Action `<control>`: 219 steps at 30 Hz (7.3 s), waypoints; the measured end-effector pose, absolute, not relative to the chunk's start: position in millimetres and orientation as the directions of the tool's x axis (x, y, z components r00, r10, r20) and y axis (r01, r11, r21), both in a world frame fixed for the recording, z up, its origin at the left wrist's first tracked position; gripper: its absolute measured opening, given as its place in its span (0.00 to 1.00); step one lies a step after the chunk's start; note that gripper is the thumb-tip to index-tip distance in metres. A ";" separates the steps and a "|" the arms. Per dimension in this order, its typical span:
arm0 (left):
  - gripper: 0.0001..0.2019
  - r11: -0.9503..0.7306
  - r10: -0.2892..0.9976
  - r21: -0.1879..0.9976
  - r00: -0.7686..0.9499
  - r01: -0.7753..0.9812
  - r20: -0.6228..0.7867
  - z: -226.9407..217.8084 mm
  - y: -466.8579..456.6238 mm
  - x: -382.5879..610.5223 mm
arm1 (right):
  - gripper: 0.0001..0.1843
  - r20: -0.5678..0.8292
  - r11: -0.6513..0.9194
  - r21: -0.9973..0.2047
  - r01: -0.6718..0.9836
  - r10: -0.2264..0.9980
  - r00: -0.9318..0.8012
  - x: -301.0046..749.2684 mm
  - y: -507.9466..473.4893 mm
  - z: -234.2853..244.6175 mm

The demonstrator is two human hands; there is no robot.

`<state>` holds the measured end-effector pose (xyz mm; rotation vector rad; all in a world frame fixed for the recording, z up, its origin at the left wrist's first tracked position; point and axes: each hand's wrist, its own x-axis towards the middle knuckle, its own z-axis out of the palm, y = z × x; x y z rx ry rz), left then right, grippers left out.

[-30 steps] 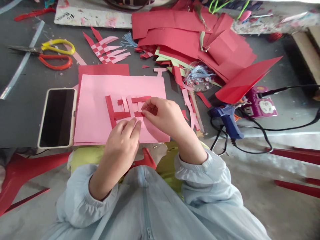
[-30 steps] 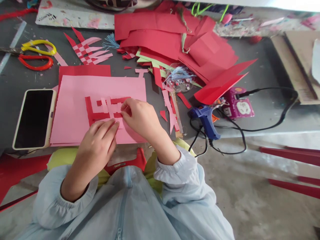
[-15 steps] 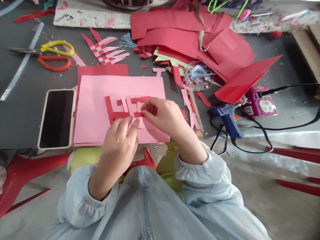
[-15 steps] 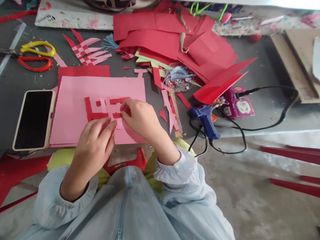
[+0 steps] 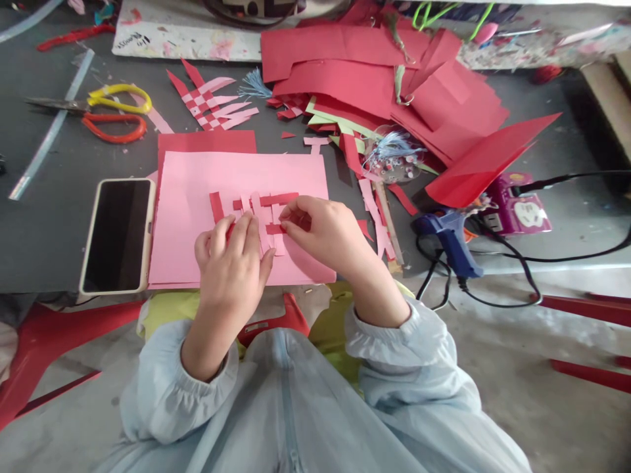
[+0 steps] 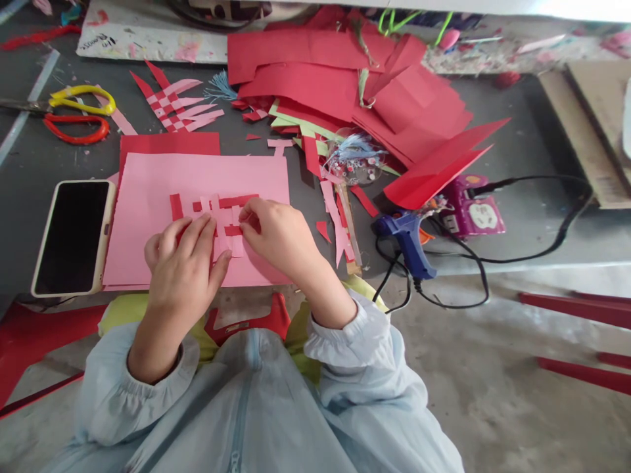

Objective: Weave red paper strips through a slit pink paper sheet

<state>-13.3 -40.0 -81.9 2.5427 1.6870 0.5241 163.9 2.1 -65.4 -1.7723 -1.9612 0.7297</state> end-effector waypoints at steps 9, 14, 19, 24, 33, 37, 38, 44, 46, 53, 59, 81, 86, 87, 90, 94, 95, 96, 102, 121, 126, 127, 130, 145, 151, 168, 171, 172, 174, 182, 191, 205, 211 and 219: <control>0.21 -0.418 0.880 0.150 0.359 0.896 0.309 -86.2 -36.9 -13.4 | 0.07 -0.053 0.063 -0.621 0.781 0.991 -0.122 164.2 2.0 -67.0; 0.20 -0.414 0.882 0.144 0.357 0.899 0.308 -85.7 -36.9 -12.0 | 0.07 -0.052 0.064 -0.621 0.781 0.991 -0.123 164.0 1.6 -67.7; 0.20 -0.406 0.890 0.163 0.348 0.899 0.294 -85.5 -37.3 -10.4 | 0.07 -0.046 0.067 -0.620 0.782 0.992 -0.121 164.3 0.8 -67.7; 0.20 -0.400 0.894 0.165 0.344 0.902 0.287 -86.5 -37.2 -9.5 | 0.07 -0.045 0.071 -0.615 0.785 0.991 -0.125 164.5 0.8 -68.9; 0.20 -0.395 0.900 0.157 0.347 0.905 0.265 -86.1 -36.4 -8.6 | 0.08 -0.055 0.073 -0.612 0.788 0.989 -0.135 164.3 0.8 -67.4; 0.20 -0.402 0.892 0.154 0.349 0.903 0.286 -86.2 -36.9 -8.4 | 0.07 -0.064 0.066 -0.616 0.785 0.989 -0.133 163.8 1.1 -66.3; 0.19 -0.402 0.892 0.155 0.347 0.903 0.290 -86.3 -37.0 -8.2 | 0.07 -0.067 0.061 -0.617 0.785 0.989 -0.129 163.6 1.2 -66.0; 0.19 -0.370 0.905 0.178 0.311 0.912 0.289 -85.5 -37.1 -6.0 | 0.06 -0.073 0.055 -0.620 0.783 0.989 -0.127 162.8 1.2 -64.7; 0.20 -0.377 0.901 0.170 0.317 0.911 0.297 -85.1 -37.0 -5.1 | 0.05 -0.059 0.069 -0.622 0.780 0.989 -0.135 163.5 1.1 -63.7; 0.19 -0.402 0.887 0.192 0.328 0.895 0.325 -81.1 -32.6 -3.9 | 0.06 0.067 0.058 -0.646 0.761 0.998 -0.020 176.2 6.7 -59.9; 0.21 -0.479 0.864 0.192 0.421 0.856 0.278 -79.2 -20.5 -3.3 | 0.15 0.103 0.115 -0.539 0.835 0.992 -0.071 180.7 18.0 -67.7; 0.22 -0.481 0.862 0.134 0.440 0.866 0.250 -86.3 -14.4 -0.4 | 0.09 0.106 0.158 -0.751 0.641 0.987 -0.119 173.7 39.5 -65.5; 0.24 -0.463 0.875 0.168 0.420 0.870 0.240 -85.9 -12.9 0.5 | 0.09 0.116 0.181 -0.789 0.587 0.982 -0.147 172.4 40.4 -65.5; 0.24 -0.460 0.878 0.176 0.417 0.870 0.234 -85.8 -12.8 0.4 | 0.09 0.112 0.175 -0.790 0.587 0.983 -0.143 172.5 40.4 -65.3; 0.23 -0.451 0.885 0.189 0.410 0.872 0.222 -85.9 -13.0 -0.1 | 0.07 0.088 0.143 -0.785 0.603 0.989 -0.121 172.8 40.5 -64.4; 0.22 -0.460 0.879 0.182 0.417 0.869 0.233 -86.5 -13.4 -0.5 | 0.09 0.063 0.103 -0.776 0.622 0.994 -0.086 173.0 41.3 -64.2; 0.22 -0.463 0.876 0.181 0.418 0.868 0.238 -86.5 -13.6 -0.5 | 0.13 0.057 0.089 -0.784 0.614 0.996 -0.072 173.0 41.5 -64.4; 0.21 -0.466 0.875 0.180 0.420 0.866 0.241 -86.3 -13.7 -0.5 | 0.17 0.049 0.074 -0.797 0.599 0.997 -0.058 173.1 41.8 -64.7; 0.20 -0.470 0.875 0.186 0.428 0.863 0.225 -85.6 -16.4 -0.3 | 0.21 -0.034 -0.020 -0.810 0.586 0.999 -0.014 172.6 40.7 -63.6; 0.15 -0.251 0.932 0.297 0.148 0.921 0.330 -70.0 -30.2 -28.6 | 0.03 -0.105 -0.113 -0.807 0.580 0.993 0.048 169.8 31.7 -69.4; 0.16 -0.312 0.923 0.264 0.226 0.913 0.310 -66.5 -29.6 -26.3 | 0.04 -0.117 -0.123 -0.813 0.569 0.992 0.047 169.6 29.3 -68.6; 0.17 -0.327 0.919 0.255 0.245 0.910 0.308 -66.0 -30.1 -25.7 | 0.05 -0.120 -0.126 -0.814 0.567 0.992 0.049 169.5 29.2 -68.4; 0.19 -0.326 0.925 0.224 0.261 0.919 0.276 -64.7 -31.4 -23.5 | 0.05 -0.131 -0.140 -0.815 0.562 0.990 0.057 169.2 29.1 -67.3; 0.15 -0.317 0.933 0.197 0.268 0.928 0.240 -66.3 -31.1 -19.6 | 0.06 -0.121 -0.133 -0.817 0.562 0.991 0.059 176.7 25.9 -66.7; 0.15 -0.312 0.933 0.189 0.262 0.931 0.246 -67.1 -31.6 -18.3 | 0.06 -0.127 -0.139 -0.816 0.561 0.990 0.060 178.0 27.0 -65.4; 0.19 -0.382 0.919 0.234 0.341 0.894 0.197 -68.1 -30.6 -6.2 | 0.05 -0.097 -0.105 -0.824 0.557 0.994 0.043 175.5 26.2 -66.0; 0.17 -0.347 0.930 0.215 0.305 0.913 0.206 -70.2 -30.6 -5.8 | 0.06 -0.082 -0.091 -0.824 0.560 0.996 0.041 175.2 26.6 -65.7; 0.17 -0.337 0.932 0.206 0.294 0.919 0.212 -70.5 -30.4 -6.0 | 0.06 -0.078 -0.088 -0.825 0.558 0.996 0.041 175.1 26.7 -65.5; 0.18 -0.332 0.931 0.199 0.285 0.922 0.230 -70.9 -29.9 -6.6 | 0.06 -0.076 -0.087 -0.829 0.552 0.996 0.043 175.0 27.0 -65.2; 0.19 -0.424 0.892 0.188 0.372 0.886 0.257 -75.4 -26.9 -3.9 | 0.07 -0.081 -0.091 -0.873 0.479 0.996 0.041 174.0 27.2 -67.7; 0.22 -0.392 0.905 0.215 0.332 0.895 0.265 -79.1 -22.8 -3.5 | 0.09 -0.066 -0.066 -0.974 0.217 0.998 0.007 169.5 29.5 -63.3; 0.23 -0.378 0.914 0.211 0.325 0.902 0.244 -77.2 -21.1 -3.1 | 0.08 -0.183 -0.169 -0.871 0.461 0.983 0.014 169.3 26.9 -66.2; 0.23 -0.366 0.922 0.232 0.317 0.901 0.224 -77.8 -21.8 -3.2 | 0.09 -0.211 -0.185 -0.895 0.406 0.977 -0.021 167.1 27.3 -64.8; 0.22 -0.364 0.920 0.227 0.311 0.903 0.237 -77.4 -22.7 -2.5 | 0.12 -0.271 -0.227 -0.916 0.330 0.958 -0.095 166.0 27.1 -64.1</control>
